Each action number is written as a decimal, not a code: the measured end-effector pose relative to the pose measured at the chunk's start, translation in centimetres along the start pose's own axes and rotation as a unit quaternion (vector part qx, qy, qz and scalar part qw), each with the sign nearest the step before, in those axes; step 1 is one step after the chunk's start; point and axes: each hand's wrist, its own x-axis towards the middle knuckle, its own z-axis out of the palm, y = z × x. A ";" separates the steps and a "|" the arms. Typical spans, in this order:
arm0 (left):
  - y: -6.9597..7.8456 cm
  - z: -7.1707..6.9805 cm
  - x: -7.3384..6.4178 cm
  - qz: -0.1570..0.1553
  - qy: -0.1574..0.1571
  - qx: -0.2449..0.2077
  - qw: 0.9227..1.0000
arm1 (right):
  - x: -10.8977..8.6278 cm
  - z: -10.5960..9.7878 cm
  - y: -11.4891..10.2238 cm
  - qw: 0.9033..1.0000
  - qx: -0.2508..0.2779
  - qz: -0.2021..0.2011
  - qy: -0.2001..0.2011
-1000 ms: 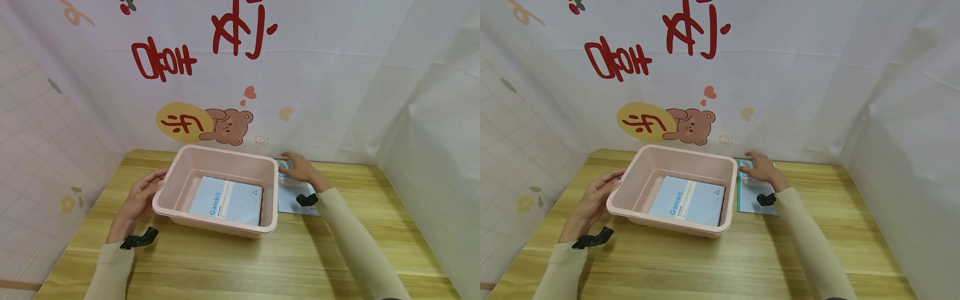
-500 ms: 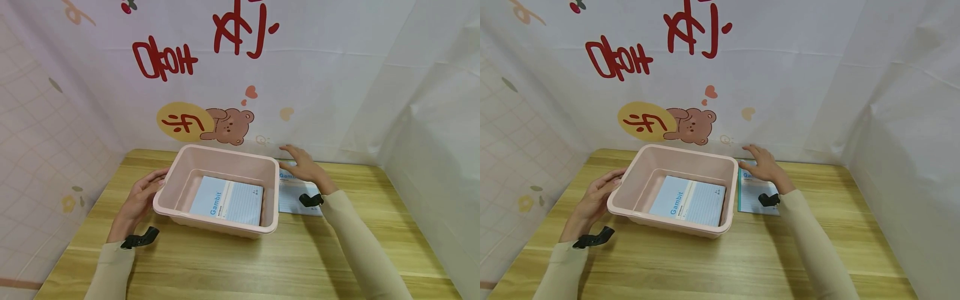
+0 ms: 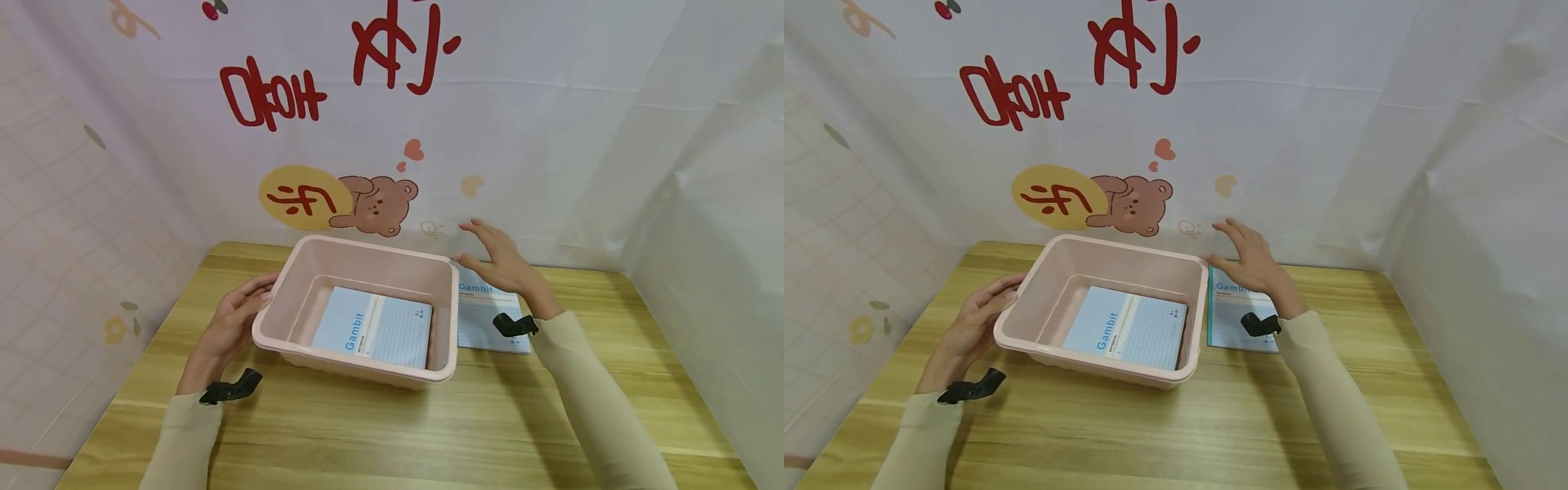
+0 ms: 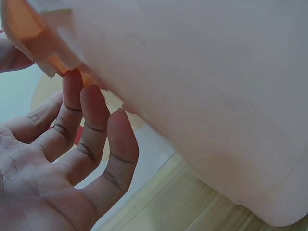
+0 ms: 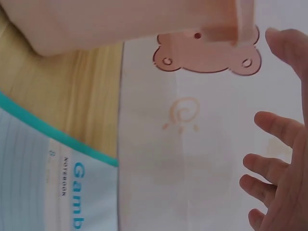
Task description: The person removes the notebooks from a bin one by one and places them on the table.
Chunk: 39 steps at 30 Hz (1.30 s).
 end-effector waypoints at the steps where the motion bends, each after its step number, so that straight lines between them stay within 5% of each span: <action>1: 0.0 0.0 0.0 0.000 -0.001 0.000 1.000 | 0.0 -0.2 -0.2 1.000 0.001 -0.004 0.002; 23: 0.0 0.0 0.1 0.010 -0.011 -0.034 0.999 | 1.8 -1.1 -8.2 0.987 -0.022 -0.157 -0.021; 39: -0.1 0.1 0.2 0.007 -0.015 -0.040 0.999 | 4.2 1.2 -13.9 0.966 -0.055 -0.243 -0.075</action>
